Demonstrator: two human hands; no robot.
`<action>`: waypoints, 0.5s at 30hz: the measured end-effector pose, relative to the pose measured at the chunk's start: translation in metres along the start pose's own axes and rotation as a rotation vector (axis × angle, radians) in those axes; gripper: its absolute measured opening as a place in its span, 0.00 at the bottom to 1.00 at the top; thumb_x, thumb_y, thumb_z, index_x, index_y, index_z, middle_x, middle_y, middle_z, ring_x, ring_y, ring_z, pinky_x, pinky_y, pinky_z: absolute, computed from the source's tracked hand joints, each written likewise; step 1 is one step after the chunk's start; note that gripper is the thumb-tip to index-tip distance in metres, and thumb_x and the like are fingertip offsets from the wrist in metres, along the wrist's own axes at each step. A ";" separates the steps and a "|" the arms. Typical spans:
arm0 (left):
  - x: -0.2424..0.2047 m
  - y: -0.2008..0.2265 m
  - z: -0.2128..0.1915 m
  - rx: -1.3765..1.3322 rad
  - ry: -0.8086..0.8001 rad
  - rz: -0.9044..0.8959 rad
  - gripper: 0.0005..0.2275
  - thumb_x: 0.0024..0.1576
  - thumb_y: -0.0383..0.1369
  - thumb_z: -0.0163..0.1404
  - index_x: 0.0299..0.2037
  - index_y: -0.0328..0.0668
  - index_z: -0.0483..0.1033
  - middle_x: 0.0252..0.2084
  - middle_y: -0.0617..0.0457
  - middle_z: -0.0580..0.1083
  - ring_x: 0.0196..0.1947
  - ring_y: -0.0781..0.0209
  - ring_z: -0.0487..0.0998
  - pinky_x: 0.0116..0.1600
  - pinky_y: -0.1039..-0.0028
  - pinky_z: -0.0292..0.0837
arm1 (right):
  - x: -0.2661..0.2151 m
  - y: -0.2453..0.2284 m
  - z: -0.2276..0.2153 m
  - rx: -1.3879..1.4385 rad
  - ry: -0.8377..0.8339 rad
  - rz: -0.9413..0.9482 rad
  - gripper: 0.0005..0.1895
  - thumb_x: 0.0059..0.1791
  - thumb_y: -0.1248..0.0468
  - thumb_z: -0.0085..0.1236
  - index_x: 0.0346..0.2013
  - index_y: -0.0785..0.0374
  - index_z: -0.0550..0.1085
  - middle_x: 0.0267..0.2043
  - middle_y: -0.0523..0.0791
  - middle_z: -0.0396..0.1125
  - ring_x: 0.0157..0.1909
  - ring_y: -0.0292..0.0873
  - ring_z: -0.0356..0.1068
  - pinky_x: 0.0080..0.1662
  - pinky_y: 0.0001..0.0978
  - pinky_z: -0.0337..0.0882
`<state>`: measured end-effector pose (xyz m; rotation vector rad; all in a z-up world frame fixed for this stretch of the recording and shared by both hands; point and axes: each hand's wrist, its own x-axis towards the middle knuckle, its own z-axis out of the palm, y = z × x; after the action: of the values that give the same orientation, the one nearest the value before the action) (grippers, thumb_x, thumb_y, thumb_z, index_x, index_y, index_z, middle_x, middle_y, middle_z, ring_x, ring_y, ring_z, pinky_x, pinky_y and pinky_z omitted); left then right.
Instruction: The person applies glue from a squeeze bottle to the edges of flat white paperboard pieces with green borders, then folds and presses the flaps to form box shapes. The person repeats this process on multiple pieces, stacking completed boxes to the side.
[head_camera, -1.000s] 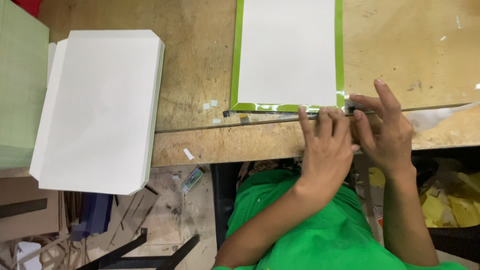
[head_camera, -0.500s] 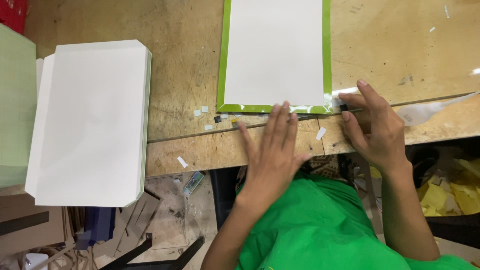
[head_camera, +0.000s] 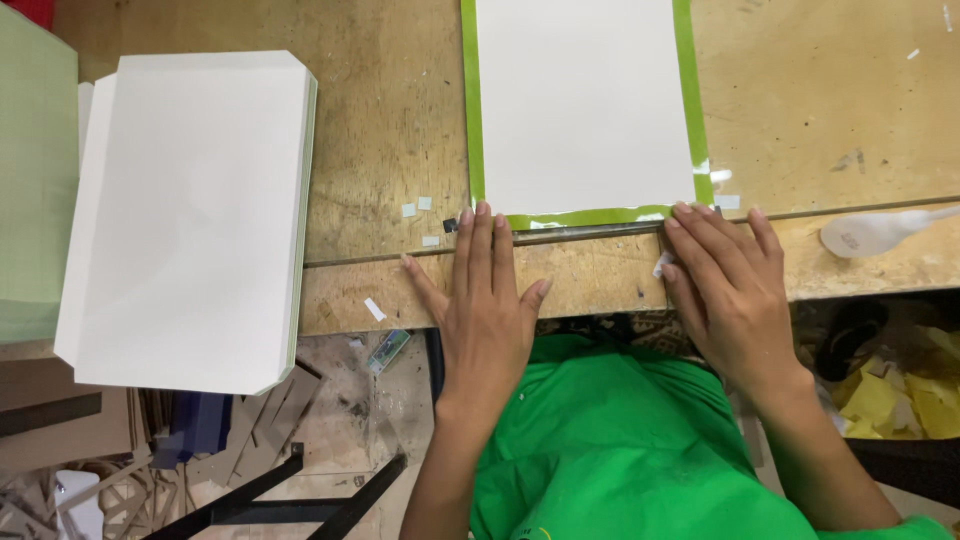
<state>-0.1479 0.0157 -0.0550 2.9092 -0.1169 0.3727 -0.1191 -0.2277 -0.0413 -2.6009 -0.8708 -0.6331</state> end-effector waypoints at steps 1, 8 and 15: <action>-0.001 0.001 0.001 0.070 0.028 0.006 0.34 0.63 0.51 0.49 0.74 0.38 0.56 0.77 0.44 0.53 0.78 0.51 0.50 0.70 0.25 0.32 | -0.003 -0.001 0.000 0.000 0.018 0.042 0.17 0.57 0.69 0.57 0.60 0.73 0.75 0.65 0.57 0.70 0.67 0.57 0.69 0.74 0.55 0.51; 0.004 0.005 0.001 0.300 0.133 0.124 0.34 0.62 0.57 0.48 0.65 0.30 0.69 0.66 0.42 0.68 0.70 0.50 0.62 0.68 0.24 0.48 | -0.007 -0.002 0.011 -0.033 -0.022 0.123 0.23 0.60 0.66 0.54 0.67 0.77 0.70 0.62 0.61 0.65 0.67 0.65 0.64 0.73 0.69 0.51; -0.006 -0.005 -0.002 0.202 -0.038 0.148 0.43 0.60 0.63 0.42 0.74 0.32 0.53 0.76 0.43 0.54 0.77 0.49 0.48 0.69 0.21 0.35 | 0.000 -0.006 0.015 -0.143 -0.025 0.086 0.24 0.60 0.60 0.56 0.66 0.75 0.73 0.59 0.59 0.68 0.63 0.63 0.69 0.73 0.66 0.55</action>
<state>-0.1532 0.0210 -0.0554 3.1177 -0.3193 0.3724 -0.1182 -0.2169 -0.0533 -2.7625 -0.7420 -0.6626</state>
